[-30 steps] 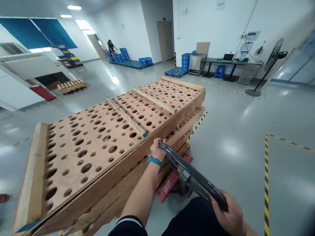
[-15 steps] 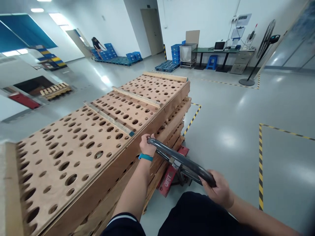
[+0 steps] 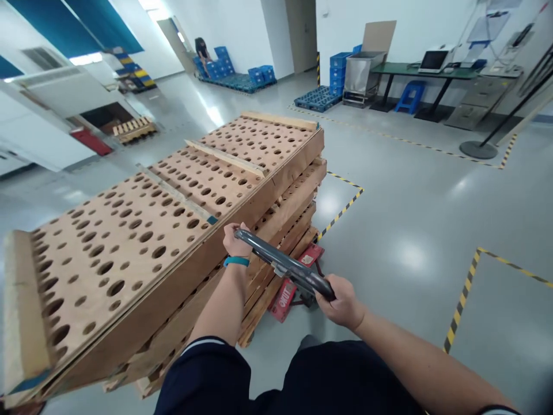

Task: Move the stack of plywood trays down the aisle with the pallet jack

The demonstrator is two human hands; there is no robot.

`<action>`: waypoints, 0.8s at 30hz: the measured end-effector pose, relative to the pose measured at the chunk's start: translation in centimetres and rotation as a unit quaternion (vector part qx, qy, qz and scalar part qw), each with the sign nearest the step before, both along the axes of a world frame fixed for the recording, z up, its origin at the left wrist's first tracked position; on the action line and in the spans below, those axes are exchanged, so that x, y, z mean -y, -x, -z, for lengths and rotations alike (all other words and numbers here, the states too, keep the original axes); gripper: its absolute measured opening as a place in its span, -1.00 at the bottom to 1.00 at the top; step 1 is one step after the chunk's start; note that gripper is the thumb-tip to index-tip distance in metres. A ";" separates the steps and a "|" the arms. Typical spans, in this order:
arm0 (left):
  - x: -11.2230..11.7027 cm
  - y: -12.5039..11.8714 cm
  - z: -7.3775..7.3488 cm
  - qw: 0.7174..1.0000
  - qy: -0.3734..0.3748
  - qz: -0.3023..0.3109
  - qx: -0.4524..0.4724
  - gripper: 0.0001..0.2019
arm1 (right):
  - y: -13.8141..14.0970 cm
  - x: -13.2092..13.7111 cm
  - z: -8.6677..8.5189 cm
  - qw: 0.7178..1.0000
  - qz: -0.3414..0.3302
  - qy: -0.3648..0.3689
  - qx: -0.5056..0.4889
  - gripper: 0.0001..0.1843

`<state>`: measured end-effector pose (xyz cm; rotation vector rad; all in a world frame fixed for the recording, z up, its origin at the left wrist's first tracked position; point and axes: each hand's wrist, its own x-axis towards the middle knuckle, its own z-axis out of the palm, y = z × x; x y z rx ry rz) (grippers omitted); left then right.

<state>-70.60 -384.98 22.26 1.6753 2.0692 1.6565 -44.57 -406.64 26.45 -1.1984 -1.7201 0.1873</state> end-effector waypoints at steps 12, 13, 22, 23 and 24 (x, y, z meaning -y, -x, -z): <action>-9.6 -9.2 1.1 0.995 -0.094 0.010 0.005 -0.80 | -13.6 -13.7 -1.2 0.999 -0.034 0.015 0.026 -0.87; -10.4 -9.9 1.1 0.995 -0.098 0.016 0.014 -0.80 | -14.6 -15.0 -1.1 0.999 -0.036 0.018 0.033 -0.88; -17.7 -14.2 1.1 0.996 -0.078 0.002 0.032 -0.81 | -21.6 -26.9 1.4 0.995 0.040 0.001 0.094 -0.73; -19.1 -14.7 1.5 0.997 -0.074 -0.002 0.025 -0.81 | -22.4 -28.8 1.8 0.994 0.056 0.009 0.096 -0.70; -20.7 -15.1 1.9 0.998 -0.068 -0.004 0.020 -0.81 | -23.1 -30.9 2.1 0.992 0.073 0.020 0.097 -0.67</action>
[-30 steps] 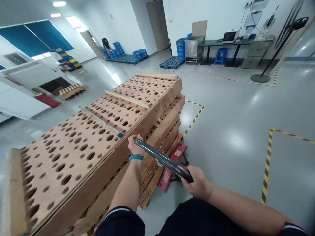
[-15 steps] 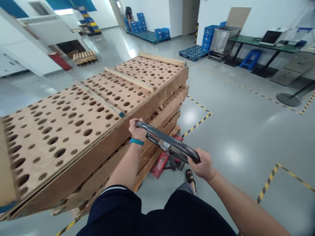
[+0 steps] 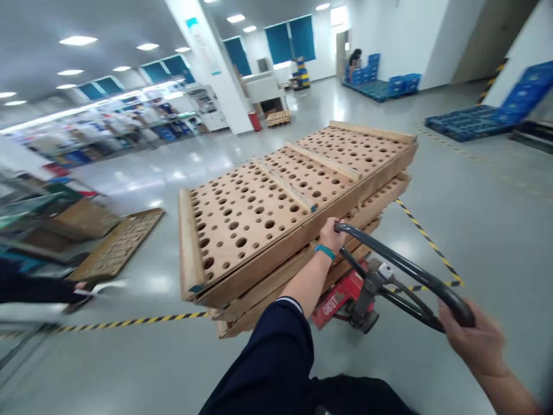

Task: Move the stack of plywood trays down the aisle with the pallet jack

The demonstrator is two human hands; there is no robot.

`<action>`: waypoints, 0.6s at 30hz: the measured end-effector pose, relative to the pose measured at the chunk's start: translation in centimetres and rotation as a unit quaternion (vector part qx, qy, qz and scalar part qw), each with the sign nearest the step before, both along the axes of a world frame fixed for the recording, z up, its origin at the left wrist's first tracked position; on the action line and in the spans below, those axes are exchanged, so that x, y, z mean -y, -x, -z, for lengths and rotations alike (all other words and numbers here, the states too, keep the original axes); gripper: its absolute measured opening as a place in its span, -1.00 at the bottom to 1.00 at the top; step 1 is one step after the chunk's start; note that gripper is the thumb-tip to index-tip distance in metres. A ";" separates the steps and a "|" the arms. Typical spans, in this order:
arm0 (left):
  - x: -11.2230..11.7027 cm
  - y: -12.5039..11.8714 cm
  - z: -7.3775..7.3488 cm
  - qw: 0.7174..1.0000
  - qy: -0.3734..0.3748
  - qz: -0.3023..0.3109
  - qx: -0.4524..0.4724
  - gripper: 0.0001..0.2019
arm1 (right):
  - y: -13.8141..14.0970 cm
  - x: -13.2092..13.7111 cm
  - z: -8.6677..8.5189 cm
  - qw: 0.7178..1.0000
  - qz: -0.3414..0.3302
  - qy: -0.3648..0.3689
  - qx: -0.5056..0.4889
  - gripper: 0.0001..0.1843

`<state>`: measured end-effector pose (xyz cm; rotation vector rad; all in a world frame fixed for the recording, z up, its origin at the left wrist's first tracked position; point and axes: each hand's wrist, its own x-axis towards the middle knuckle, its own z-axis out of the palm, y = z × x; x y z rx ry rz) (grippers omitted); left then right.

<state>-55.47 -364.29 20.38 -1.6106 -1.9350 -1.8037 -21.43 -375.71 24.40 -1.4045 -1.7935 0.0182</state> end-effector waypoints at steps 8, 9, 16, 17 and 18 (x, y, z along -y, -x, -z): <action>-12.9 -2.5 0.7 0.994 0.040 -0.100 0.010 -0.76 | -2.1 -17.7 -0.4 0.998 -0.003 0.034 -0.043 -0.65; -14.0 -2.9 0.6 0.992 0.051 -0.112 0.013 -0.76 | -2.4 -19.8 -0.5 0.998 -0.024 0.037 -0.047 -0.66; -21.0 -5.4 0.1 0.974 0.083 -0.207 0.029 -0.75 | -4.8 -35.7 0.5 0.993 -0.067 0.099 -0.021 -0.71; -22.2 -5.6 0.1 0.971 0.085 -0.220 0.031 -0.75 | -4.8 -38.1 0.7 0.994 -0.064 0.092 -0.011 -0.73; -23.5 -5.7 0.1 0.968 0.086 -0.233 0.032 -0.76 | -4.7 -40.4 0.9 0.995 -0.064 0.079 0.003 -0.74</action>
